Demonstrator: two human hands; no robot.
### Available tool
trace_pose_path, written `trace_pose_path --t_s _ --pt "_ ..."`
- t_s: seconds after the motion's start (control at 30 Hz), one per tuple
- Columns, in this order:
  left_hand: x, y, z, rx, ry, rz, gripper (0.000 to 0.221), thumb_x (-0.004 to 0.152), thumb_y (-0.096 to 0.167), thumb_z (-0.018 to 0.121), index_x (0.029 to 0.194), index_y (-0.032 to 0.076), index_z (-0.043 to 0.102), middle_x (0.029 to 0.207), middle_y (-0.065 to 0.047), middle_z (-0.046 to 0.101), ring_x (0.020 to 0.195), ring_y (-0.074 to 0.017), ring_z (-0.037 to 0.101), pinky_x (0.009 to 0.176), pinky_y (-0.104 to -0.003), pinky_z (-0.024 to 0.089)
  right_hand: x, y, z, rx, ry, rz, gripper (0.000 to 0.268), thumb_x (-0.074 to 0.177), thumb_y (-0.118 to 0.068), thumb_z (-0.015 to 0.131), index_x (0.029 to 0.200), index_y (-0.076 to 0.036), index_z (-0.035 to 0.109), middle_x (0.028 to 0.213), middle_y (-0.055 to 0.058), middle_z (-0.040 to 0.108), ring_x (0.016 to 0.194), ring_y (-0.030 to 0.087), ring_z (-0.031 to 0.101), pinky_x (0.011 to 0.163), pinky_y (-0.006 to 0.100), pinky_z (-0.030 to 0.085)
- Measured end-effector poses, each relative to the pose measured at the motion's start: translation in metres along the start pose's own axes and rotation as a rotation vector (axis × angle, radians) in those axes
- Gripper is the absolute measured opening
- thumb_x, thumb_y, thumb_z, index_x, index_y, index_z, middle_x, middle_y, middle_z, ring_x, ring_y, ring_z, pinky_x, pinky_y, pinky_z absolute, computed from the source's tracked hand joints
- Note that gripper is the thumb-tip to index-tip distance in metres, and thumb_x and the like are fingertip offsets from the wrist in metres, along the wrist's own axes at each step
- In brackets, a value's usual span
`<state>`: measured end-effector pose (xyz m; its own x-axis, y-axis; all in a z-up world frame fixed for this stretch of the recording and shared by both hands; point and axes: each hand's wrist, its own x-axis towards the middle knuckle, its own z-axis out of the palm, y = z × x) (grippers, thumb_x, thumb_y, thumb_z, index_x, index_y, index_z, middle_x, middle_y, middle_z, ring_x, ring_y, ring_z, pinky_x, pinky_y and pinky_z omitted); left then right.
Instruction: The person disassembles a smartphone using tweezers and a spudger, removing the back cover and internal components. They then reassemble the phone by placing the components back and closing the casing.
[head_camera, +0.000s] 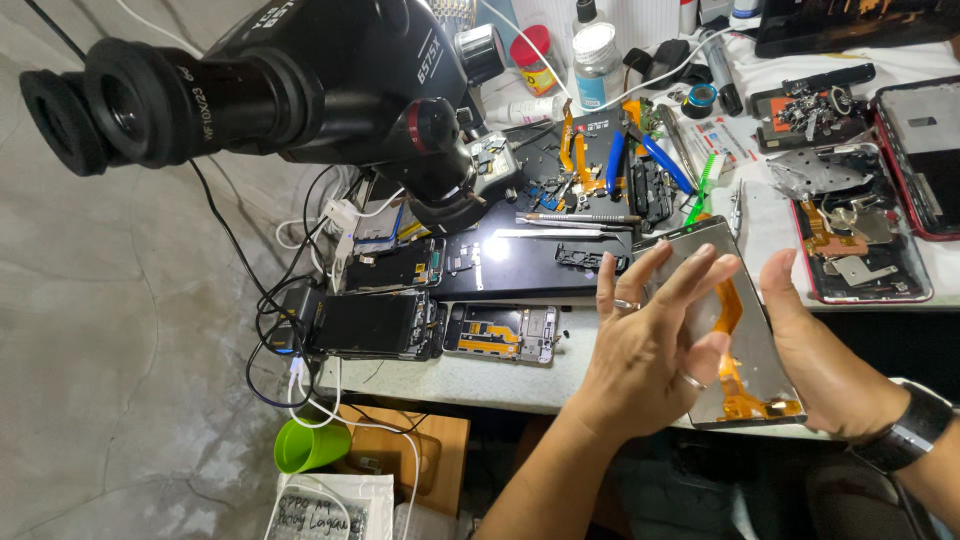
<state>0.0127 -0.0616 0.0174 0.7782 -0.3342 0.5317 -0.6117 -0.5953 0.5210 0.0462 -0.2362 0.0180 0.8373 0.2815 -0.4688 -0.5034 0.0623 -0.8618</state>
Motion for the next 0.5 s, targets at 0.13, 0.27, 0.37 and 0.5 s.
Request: trace_pose_path --t_s 0.13,0.27,0.37,0.5 --pt "0.0024 -0.0039 -0.0037 0.054 -0.039 0.007 0.060 0.099 0.023 0.065 0.155 0.022 0.044 0.155 0.005 0.056 0.155 -0.0332 0.040 0.136 -0.066 0.006 0.0002 -0.0020 0.0014 0.063 -0.044 0.036 0.098 0.086 -0.084 0.016 0.148 -0.017 0.049 0.130 0.010 0.065 0.116 0.021 0.064 0.090 0.039 0.054" --pt "0.0028 -0.0056 -0.0043 -0.045 -0.039 0.022 0.057 0.096 0.030 0.071 0.147 0.016 0.050 0.155 0.005 0.054 0.157 -0.0367 0.037 0.135 -0.069 0.004 0.0010 -0.0009 -0.0004 0.047 -0.084 -0.008 0.100 0.081 -0.084 0.017 0.151 -0.020 0.048 0.133 0.007 0.066 0.119 0.017 0.066 0.093 0.035 0.055" --pt "-0.0007 -0.0045 -0.0005 -0.008 -0.036 0.052 0.042 0.093 0.030 0.076 0.128 0.015 0.058 0.158 0.003 0.051 0.159 -0.0380 0.035 0.133 -0.068 0.007 0.0078 0.0035 -0.0027 0.112 -0.127 -0.023 0.097 0.089 -0.081 0.010 0.153 -0.018 0.047 0.131 0.013 0.066 0.116 0.024 0.068 0.090 0.040 0.057" --pt "-0.0027 -0.0050 0.0031 0.004 -0.029 0.054 0.026 0.096 0.027 0.076 0.113 0.013 0.062 0.161 0.003 0.049 0.161 -0.0370 0.034 0.133 -0.065 0.011 0.0062 0.0045 -0.0022 0.101 -0.056 0.039 0.095 0.089 -0.083 0.016 0.147 -0.017 0.050 0.125 0.013 0.067 0.110 0.023 0.067 0.088 0.040 0.055"
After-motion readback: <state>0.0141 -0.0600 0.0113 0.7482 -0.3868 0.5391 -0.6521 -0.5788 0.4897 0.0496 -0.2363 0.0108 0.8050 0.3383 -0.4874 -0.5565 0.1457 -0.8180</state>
